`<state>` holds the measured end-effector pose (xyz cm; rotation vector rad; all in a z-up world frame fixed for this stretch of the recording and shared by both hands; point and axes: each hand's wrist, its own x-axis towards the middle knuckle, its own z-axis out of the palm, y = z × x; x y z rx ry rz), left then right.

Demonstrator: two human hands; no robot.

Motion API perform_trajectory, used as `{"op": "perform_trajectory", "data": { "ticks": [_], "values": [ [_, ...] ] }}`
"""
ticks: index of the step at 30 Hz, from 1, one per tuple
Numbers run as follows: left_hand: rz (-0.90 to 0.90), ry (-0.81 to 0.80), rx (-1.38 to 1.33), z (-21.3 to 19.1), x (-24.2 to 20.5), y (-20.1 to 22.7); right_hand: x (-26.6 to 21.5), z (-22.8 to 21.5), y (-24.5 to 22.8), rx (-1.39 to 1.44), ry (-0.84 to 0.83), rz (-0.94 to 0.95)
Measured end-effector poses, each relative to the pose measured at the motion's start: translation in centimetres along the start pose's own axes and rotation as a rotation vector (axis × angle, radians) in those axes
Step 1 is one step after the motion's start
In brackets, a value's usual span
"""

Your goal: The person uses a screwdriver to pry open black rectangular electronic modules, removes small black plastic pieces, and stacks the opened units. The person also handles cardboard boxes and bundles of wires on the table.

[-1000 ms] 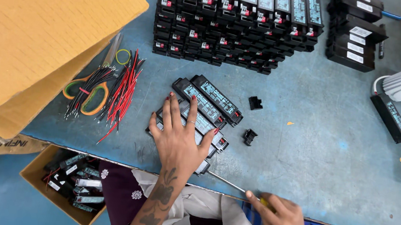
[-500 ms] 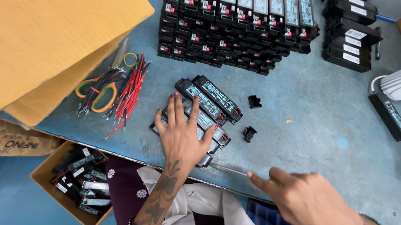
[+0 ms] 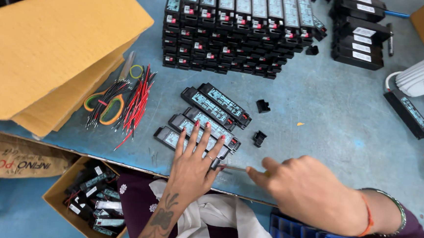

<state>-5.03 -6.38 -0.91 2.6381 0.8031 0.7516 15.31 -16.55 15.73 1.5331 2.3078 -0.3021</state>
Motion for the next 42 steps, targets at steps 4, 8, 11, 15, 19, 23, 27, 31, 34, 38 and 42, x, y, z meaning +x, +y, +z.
{"op": "perform_trajectory", "data": {
  "ticks": [4,8,11,15,19,23,27,31,34,38,42],
  "values": [
    [0.043,0.021,-0.051,0.1,-0.1,-0.4,-1.4,-0.1,0.3,0.086,0.107,0.051],
    [0.037,0.057,-0.141,0.3,-0.6,-1.0,-3.8,2.3,1.4,0.11,0.235,0.307],
    [-0.005,0.109,-0.218,0.8,-0.6,-1.2,-4.6,5.9,1.6,0.156,0.331,0.378],
    [-0.219,0.232,-0.462,1.4,-0.3,-0.8,-4.7,10.0,1.1,0.268,0.442,0.309],
    [-0.225,0.268,-0.52,1.0,0.6,-0.9,-4.2,12.0,1.0,0.275,0.452,0.325],
    [-0.072,0.102,-0.177,0.9,2.7,-1.2,-4.3,12.7,1.4,0.249,0.493,0.299],
    [-0.042,0.075,-0.095,1.0,3.1,-0.9,-4.5,13.8,2.0,0.223,0.587,0.238],
    [-0.044,0.072,-0.119,1.0,3.0,-1.0,-3.6,15.9,3.1,0.193,0.62,0.167],
    [-0.053,0.059,-0.127,0.9,3.1,-1.0,-2.5,17.5,2.9,0.203,0.613,0.156],
    [-0.061,0.041,-0.118,1.0,3.1,-1.0,-2.5,16.9,1.9,0.394,0.549,0.21],
    [-0.066,0.026,-0.126,1.1,3.1,-1.1,-2.9,11.2,3.4,0.465,0.339,0.199]
  ]
}}
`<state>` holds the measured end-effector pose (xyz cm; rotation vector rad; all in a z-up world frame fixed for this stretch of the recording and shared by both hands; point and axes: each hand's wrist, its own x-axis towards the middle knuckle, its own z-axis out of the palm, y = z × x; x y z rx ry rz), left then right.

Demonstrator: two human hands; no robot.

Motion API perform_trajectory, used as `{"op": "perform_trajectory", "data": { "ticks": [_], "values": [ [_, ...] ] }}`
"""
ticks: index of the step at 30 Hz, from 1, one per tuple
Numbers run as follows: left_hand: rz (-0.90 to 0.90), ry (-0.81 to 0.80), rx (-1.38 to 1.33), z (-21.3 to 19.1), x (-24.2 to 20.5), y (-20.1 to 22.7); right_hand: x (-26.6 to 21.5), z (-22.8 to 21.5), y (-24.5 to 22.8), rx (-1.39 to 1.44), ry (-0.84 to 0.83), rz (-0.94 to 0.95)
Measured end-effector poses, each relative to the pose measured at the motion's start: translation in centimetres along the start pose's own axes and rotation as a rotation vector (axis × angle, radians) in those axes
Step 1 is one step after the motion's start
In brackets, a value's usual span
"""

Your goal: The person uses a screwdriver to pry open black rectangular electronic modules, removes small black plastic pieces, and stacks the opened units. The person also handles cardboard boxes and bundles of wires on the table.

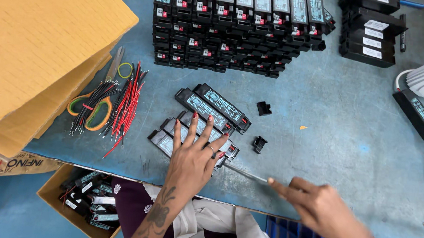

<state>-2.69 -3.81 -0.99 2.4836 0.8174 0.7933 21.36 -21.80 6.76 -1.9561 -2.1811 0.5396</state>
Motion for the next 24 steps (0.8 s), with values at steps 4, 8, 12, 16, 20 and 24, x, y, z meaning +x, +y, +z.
{"op": "perform_trajectory", "data": {
  "ticks": [4,8,12,16,20,24],
  "values": [
    [0.013,0.032,-0.015,0.0,0.0,0.1,3.1,-5.0,-2.9,-0.193,-0.169,-0.03],
    [0.011,0.037,-0.066,0.0,-0.3,-0.4,6.6,-6.2,-5.7,-0.34,-0.189,-0.144],
    [-0.131,0.036,-0.396,-0.9,-0.9,-2.2,6.7,-6.3,-5.8,-0.384,-0.167,-0.13],
    [-0.215,0.272,-0.015,-1.9,-0.4,-4.6,4.9,-3.9,-3.9,-0.391,-0.064,-0.146],
    [-0.235,0.281,0.116,-1.2,0.1,-4.6,2.8,0.5,-1.2,-0.386,0.079,-0.158],
    [-0.189,0.268,0.143,-0.9,-0.1,-3.9,0.6,5.2,1.0,-0.339,0.289,-0.235]
  ]
}}
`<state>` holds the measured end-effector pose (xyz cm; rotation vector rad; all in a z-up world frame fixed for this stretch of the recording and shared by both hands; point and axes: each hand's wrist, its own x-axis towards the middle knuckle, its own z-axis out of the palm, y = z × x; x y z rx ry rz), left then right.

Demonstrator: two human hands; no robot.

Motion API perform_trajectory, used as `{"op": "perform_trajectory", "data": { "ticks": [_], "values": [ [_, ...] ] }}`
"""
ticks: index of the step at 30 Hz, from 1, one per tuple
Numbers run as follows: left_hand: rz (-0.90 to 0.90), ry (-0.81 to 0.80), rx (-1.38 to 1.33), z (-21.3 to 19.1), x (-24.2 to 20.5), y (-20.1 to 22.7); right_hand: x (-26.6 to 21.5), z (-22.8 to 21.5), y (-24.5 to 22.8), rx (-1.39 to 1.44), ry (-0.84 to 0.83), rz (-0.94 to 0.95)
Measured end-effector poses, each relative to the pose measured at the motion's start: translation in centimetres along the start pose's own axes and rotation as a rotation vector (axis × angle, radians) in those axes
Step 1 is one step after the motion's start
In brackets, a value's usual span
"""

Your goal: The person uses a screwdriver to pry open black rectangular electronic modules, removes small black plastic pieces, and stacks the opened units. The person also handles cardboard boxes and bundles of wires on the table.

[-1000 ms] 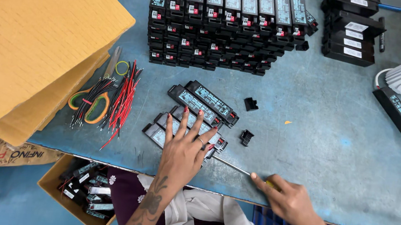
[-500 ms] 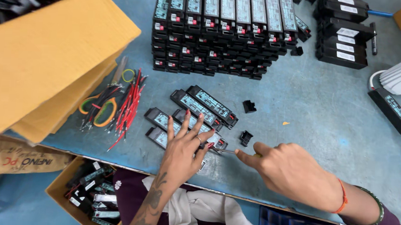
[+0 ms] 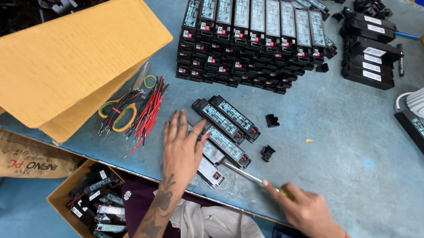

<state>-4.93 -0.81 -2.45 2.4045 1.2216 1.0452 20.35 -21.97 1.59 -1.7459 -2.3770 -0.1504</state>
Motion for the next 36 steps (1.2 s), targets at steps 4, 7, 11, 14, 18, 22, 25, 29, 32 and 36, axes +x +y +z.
{"op": "perform_trajectory", "data": {
  "ticks": [4,7,11,14,18,22,25,29,32,36],
  "values": [
    [0.024,0.001,0.007,0.4,-0.4,0.6,-1.1,1.8,-0.7,0.021,0.038,0.021],
    [0.028,0.003,0.008,0.7,-0.5,0.7,-0.1,-0.3,-0.7,0.076,-0.116,0.09],
    [0.034,-0.003,-0.029,0.4,-0.5,0.9,3.2,-5.6,-0.3,0.172,-0.412,0.201],
    [0.097,-0.058,-0.071,-0.6,-0.4,1.0,6.3,-8.3,-0.5,0.167,-0.482,0.214],
    [0.24,-0.2,-0.143,-1.9,-0.8,0.6,8.8,-10.1,-1.3,0.175,-0.518,0.199],
    [0.277,-0.301,-0.158,-1.6,-1.0,1.2,10.5,-10.8,-1.1,0.101,-0.581,0.143],
    [0.231,-0.317,-0.13,-1.5,-0.8,1.5,11.6,-11.3,-1.7,-0.023,-0.64,0.005],
    [0.199,-0.338,-0.127,-1.2,-0.7,1.4,14.1,-11.5,-2.4,-0.208,-0.695,-0.186],
    [0.208,-0.311,-0.118,-0.9,-1.0,1.2,16.4,-11.8,-1.3,-0.219,-0.648,-0.32],
    [0.098,-0.185,-0.345,-0.9,-1.1,1.0,14.4,-13.1,-0.2,-0.022,-0.597,-0.135]
  ]
}}
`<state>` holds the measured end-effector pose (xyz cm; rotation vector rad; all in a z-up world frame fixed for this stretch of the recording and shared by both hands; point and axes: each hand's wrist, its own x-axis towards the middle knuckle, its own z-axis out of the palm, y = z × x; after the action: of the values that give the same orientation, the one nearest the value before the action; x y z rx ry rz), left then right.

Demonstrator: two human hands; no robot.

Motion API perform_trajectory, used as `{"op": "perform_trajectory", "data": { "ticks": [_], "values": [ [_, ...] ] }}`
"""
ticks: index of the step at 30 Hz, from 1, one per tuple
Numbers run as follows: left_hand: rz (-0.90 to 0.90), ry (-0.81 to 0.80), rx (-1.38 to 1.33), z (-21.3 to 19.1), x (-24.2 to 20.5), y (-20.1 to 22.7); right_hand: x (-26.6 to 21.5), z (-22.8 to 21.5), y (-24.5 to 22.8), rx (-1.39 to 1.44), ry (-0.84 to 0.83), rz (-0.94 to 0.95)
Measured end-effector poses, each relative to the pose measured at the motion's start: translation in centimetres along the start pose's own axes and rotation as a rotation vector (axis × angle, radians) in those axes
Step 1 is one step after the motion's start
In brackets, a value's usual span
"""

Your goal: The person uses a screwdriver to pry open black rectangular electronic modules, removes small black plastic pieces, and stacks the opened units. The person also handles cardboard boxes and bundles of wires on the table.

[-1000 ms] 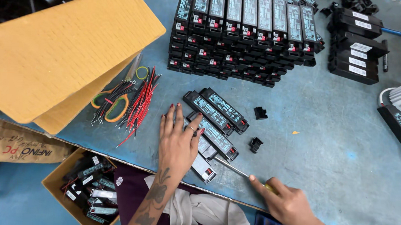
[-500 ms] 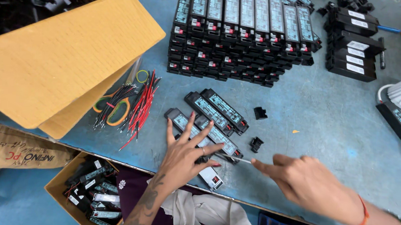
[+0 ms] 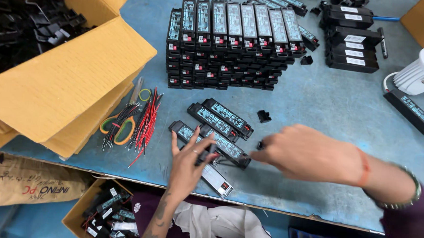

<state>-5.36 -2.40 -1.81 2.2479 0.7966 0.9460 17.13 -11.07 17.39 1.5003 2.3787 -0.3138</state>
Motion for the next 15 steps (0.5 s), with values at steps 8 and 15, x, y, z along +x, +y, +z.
{"op": "perform_trajectory", "data": {
  "ticks": [8,15],
  "values": [
    [-0.093,0.159,-0.133,-0.7,1.1,1.1,-9.5,9.0,3.1,0.157,0.502,0.732],
    [0.119,-0.127,0.025,7.4,5.7,5.2,-10.4,18.8,7.3,0.009,0.57,1.0]
  ]
}}
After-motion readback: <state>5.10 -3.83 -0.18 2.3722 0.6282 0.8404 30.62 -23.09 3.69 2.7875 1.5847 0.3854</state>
